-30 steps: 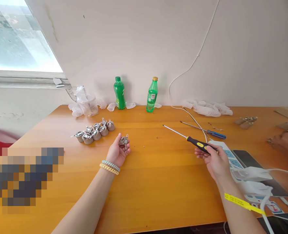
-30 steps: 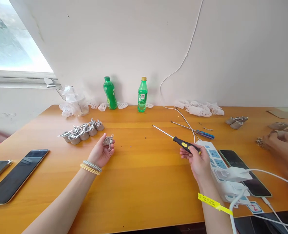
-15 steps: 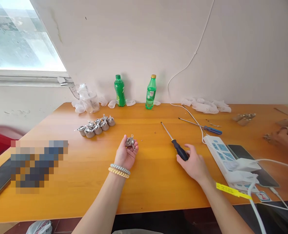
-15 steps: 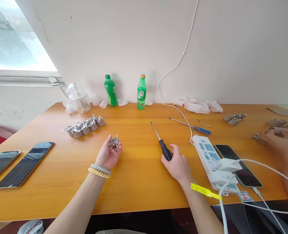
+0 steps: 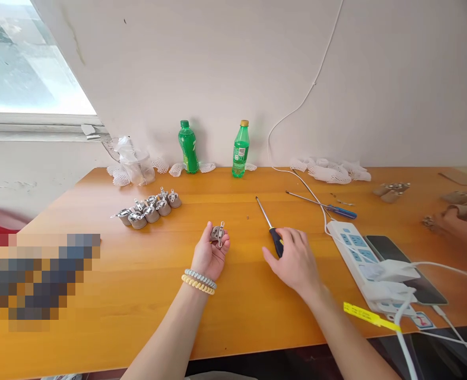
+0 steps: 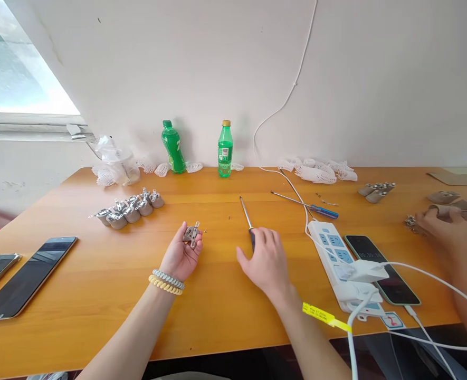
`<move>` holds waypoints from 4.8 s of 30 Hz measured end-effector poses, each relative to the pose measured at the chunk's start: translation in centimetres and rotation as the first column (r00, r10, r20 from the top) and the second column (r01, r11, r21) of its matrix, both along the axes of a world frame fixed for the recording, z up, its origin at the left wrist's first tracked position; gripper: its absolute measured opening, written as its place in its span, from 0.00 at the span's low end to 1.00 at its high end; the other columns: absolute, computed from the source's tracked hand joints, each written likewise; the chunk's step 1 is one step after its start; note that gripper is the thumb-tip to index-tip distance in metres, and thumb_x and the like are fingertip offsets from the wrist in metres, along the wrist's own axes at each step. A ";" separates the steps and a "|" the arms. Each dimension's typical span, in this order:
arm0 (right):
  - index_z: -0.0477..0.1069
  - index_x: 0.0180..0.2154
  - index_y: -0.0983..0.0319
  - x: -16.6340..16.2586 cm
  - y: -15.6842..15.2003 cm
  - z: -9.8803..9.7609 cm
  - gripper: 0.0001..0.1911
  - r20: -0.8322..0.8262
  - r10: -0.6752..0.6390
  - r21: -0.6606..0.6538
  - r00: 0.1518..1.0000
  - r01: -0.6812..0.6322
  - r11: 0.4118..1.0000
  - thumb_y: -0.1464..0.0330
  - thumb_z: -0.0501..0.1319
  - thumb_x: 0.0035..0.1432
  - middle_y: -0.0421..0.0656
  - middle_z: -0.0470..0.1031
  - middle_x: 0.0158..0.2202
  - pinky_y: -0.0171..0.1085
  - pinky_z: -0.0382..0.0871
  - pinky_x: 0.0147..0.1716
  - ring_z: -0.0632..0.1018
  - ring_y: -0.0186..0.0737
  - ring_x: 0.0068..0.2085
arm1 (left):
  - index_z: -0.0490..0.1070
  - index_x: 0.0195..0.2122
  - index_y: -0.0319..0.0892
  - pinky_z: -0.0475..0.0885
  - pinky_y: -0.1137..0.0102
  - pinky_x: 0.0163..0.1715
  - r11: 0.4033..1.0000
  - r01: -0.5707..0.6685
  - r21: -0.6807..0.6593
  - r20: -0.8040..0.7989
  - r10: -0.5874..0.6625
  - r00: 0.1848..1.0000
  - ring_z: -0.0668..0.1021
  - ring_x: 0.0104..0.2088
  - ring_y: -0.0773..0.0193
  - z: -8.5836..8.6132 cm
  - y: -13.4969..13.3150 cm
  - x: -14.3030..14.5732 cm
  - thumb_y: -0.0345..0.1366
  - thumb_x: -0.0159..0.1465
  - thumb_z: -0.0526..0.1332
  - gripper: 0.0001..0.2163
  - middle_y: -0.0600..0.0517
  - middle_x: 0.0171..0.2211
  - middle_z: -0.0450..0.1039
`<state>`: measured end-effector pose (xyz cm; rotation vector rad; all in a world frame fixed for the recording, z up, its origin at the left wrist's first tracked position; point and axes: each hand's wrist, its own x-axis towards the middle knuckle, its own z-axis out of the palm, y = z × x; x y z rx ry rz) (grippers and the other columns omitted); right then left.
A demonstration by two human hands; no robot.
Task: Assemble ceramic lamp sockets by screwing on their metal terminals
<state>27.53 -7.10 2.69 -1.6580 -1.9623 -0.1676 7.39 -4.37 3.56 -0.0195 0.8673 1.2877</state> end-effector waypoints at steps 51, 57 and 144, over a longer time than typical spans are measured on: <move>0.73 0.42 0.59 -8.1 3.9 -1.5 0.15 -0.308 0.489 0.156 0.816 -0.464 0.872 0.60 0.64 0.53 0.50 0.73 0.49 0.51 0.69 0.51 0.72 0.49 0.52 | 0.70 0.31 0.37 0.70 0.76 0.24 0.996 0.059 0.065 0.122 -0.067 0.990 0.71 0.22 0.72 -1.2 0.0 0.6 0.47 0.62 0.59 0.15 0.53 0.22 0.67; 0.73 0.42 0.58 -8.4 3.7 -1.5 0.14 -0.357 0.445 0.124 0.821 -0.431 0.894 0.61 0.64 0.53 0.50 0.73 0.49 0.51 0.69 0.51 0.73 0.49 0.52 | 0.69 0.34 0.37 0.69 0.76 0.24 0.994 0.021 0.107 0.023 -0.023 0.999 0.72 0.23 0.72 -1.4 0.0 0.6 0.46 0.59 0.62 0.15 0.53 0.25 0.68; 0.75 0.41 0.57 -9.2 5.2 1.7 0.12 -0.266 0.464 0.064 0.845 -0.465 0.883 0.67 0.54 0.62 0.44 0.68 0.34 0.37 0.67 0.34 0.71 0.38 0.34 | 0.67 0.25 0.39 0.71 0.77 0.29 0.973 -0.232 0.001 0.301 0.221 0.928 0.75 0.24 0.72 0.0 2.4 -0.4 0.36 0.61 0.57 0.09 0.54 0.22 0.71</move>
